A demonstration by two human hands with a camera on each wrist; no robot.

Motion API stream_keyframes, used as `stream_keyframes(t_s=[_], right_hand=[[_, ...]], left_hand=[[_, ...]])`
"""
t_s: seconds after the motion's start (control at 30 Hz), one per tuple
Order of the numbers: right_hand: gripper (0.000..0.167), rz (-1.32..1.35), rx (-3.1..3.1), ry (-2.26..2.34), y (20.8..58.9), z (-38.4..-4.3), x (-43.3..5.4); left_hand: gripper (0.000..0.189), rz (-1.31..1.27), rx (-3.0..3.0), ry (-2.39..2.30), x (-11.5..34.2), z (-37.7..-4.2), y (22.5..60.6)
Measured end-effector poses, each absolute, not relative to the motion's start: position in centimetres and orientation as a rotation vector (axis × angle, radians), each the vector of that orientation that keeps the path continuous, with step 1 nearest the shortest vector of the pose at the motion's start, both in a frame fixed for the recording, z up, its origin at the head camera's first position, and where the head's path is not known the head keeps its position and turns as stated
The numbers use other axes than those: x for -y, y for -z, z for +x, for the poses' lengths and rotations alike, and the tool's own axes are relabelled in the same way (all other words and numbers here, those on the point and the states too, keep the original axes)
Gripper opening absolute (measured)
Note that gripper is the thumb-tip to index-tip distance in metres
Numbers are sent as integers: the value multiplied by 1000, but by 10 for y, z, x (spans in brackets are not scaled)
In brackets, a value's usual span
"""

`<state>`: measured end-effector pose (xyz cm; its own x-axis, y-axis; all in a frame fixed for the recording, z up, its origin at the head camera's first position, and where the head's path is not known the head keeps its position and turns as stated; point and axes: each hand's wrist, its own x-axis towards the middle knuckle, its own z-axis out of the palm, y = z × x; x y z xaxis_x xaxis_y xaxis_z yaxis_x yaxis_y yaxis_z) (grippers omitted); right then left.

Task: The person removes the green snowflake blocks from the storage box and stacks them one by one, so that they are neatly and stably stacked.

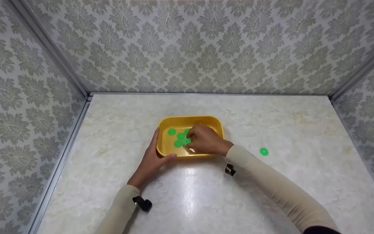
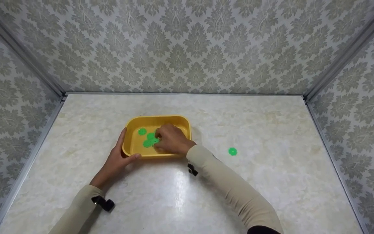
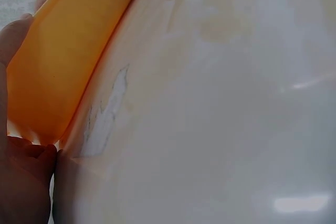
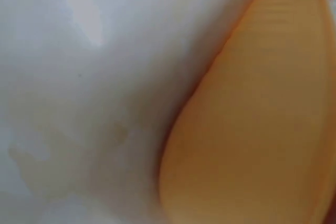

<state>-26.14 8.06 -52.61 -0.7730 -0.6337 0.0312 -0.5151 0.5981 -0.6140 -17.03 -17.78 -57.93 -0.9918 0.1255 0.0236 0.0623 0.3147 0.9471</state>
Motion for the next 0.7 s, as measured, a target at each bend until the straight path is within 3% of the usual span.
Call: stream_keyframes(t_s=[0.13,0.7], right_hand=[[33,-959,-2618,975,517,-255,-88],[31,-1000,-2606,1095,497,-238,-124]], left_hand=[[123,178,-2508,-1795,179,-169,580],[125,167,-2521,-1776,177,-171,580]])
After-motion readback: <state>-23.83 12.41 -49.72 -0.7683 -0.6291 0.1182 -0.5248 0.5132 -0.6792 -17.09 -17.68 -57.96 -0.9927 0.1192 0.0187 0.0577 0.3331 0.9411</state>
